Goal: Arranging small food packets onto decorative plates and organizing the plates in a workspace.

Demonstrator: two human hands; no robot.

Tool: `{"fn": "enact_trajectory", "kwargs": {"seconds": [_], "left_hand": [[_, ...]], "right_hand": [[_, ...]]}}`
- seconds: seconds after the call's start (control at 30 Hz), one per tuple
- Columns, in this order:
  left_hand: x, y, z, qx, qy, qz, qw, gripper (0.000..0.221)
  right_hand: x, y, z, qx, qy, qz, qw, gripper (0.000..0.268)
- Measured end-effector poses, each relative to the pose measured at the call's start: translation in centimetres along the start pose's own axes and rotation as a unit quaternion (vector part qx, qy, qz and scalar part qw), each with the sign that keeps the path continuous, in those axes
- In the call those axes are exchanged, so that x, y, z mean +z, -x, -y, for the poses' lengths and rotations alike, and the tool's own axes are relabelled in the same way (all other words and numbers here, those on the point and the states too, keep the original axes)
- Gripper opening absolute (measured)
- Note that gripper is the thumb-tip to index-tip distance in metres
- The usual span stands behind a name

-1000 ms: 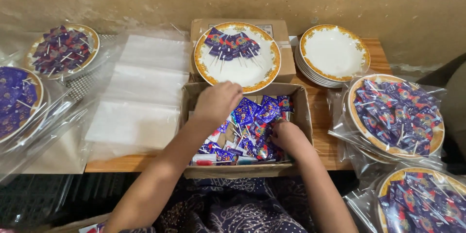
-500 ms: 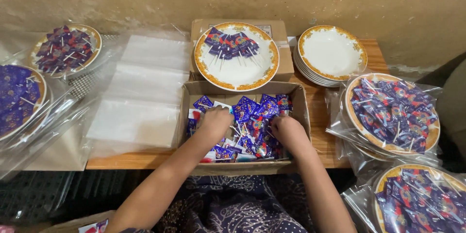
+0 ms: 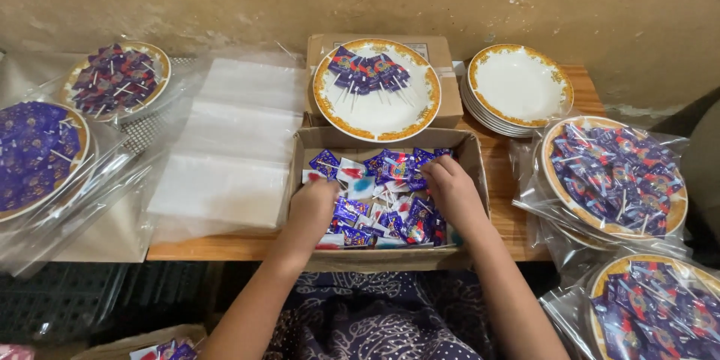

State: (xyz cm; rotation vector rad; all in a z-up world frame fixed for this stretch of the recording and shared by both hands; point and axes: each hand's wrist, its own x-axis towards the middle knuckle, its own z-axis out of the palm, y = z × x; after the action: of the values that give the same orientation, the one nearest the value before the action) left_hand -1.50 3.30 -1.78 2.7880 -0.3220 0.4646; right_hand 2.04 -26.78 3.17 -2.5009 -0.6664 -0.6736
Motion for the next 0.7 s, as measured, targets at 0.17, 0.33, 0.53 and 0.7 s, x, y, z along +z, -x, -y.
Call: {"fn": "enact_trajectory", "kwargs": {"seconds": [0.17,0.33,0.53,0.7], "left_hand": [[12.1,-1.0,4.7,-0.036,0.009,0.056,0.998,0.012],[4.2,-0.9,1.4,0.001,0.003,-0.015,1.000,0.008],[5.1,-0.3,2.0,0.003,-0.005,-0.003,1.000,0.008],[3.4,-0.4,1.0,0.004,-0.007,-0.011,1.000,0.011]], "right_hand": [[-2.5,-2.7,2.8,-0.017,-0.019,-0.040,0.999,0.007],[-2.8,-6.7,2.9,0.002,0.026,-0.031,0.999,0.006],[1.9,-10.0,-0.4,0.007,0.133,0.045,0.990,0.006],[3.9,-13.1,0.2,0.034,0.166,0.057,0.984,0.011]]}}
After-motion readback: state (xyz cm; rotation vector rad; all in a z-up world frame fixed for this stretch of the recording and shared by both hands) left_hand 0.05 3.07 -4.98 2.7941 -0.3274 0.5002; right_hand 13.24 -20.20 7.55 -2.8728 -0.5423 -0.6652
